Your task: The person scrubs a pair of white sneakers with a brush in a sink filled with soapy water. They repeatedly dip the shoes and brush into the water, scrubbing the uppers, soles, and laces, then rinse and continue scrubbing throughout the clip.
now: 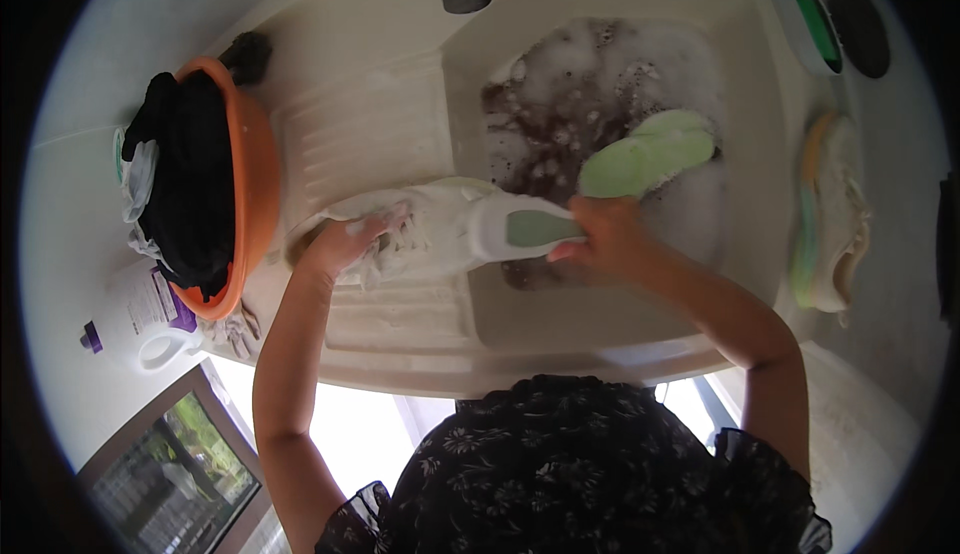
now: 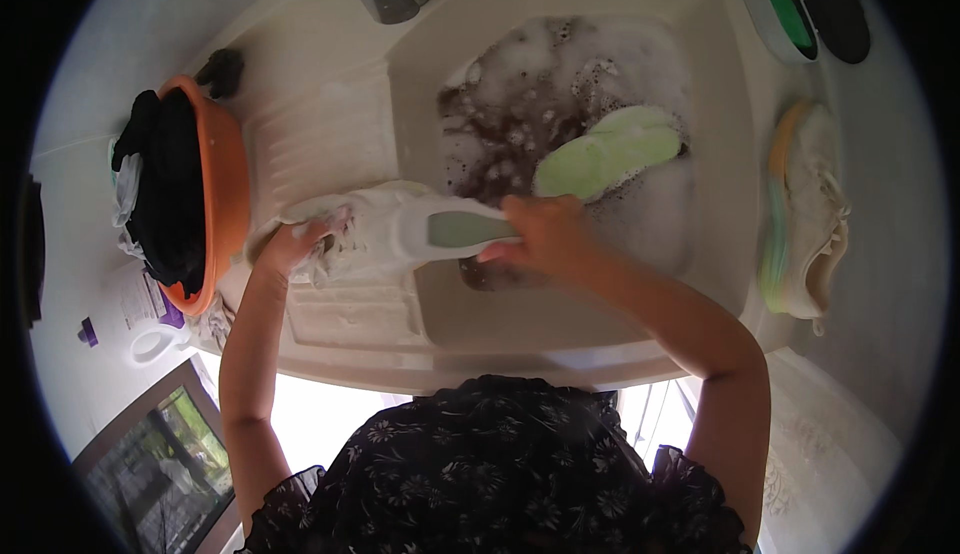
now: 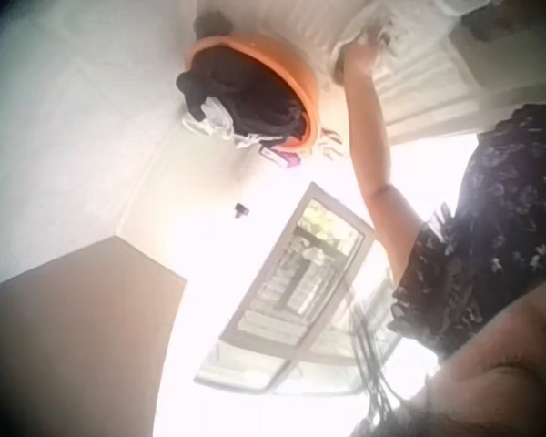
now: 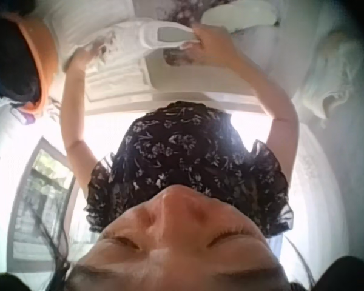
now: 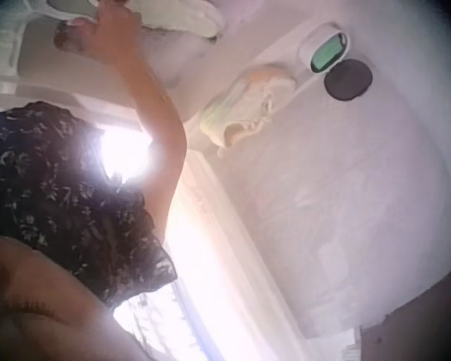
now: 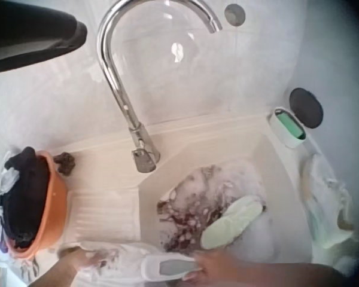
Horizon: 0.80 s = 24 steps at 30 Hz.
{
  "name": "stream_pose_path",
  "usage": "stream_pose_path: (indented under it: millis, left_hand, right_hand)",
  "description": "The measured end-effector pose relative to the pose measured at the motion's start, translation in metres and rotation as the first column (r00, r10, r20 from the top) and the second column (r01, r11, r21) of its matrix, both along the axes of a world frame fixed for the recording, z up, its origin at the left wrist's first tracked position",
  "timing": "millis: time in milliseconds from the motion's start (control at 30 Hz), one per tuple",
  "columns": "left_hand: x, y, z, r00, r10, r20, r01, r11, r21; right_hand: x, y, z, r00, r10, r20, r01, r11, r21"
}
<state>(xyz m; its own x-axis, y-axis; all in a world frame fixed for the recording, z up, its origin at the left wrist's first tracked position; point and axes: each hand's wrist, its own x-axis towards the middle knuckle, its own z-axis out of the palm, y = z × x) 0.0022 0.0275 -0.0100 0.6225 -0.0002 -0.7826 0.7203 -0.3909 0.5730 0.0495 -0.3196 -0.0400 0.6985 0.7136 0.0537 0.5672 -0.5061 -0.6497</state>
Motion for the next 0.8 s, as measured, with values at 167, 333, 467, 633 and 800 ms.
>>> stream_pose_path:
  millis: [167,333,467,633,800]
  left_hand:
    - [0.006,-0.010,0.014,0.998,-0.010,-0.067,0.010,1.000,0.006]
    - [0.010,-0.011,0.016,0.992,-0.093,-0.082,0.091,0.996,-0.026]
    - [0.000,-0.008,0.011,0.992,0.124,0.006,-0.117,0.947,-0.299]
    - [0.001,-0.005,0.004,0.968,-0.232,0.099,0.247,0.952,-0.184]
    - [-0.056,0.005,-0.002,0.901,-0.005,0.434,0.251,0.822,-0.511]
  right_hand:
    - [0.015,-0.029,-0.002,0.973,-0.173,-0.153,0.163,0.984,-0.077]
    - [0.032,0.023,0.016,0.948,-0.101,-0.301,0.065,0.990,-0.126]
    - [0.044,0.016,0.019,0.863,-0.183,-0.471,0.122,0.980,-0.157]
    - [0.049,0.034,0.036,0.923,-0.042,-0.384,-0.097,0.937,-0.334]
    - [0.043,0.023,0.046,0.933,-0.012,-0.359,-0.081,0.967,-0.241]
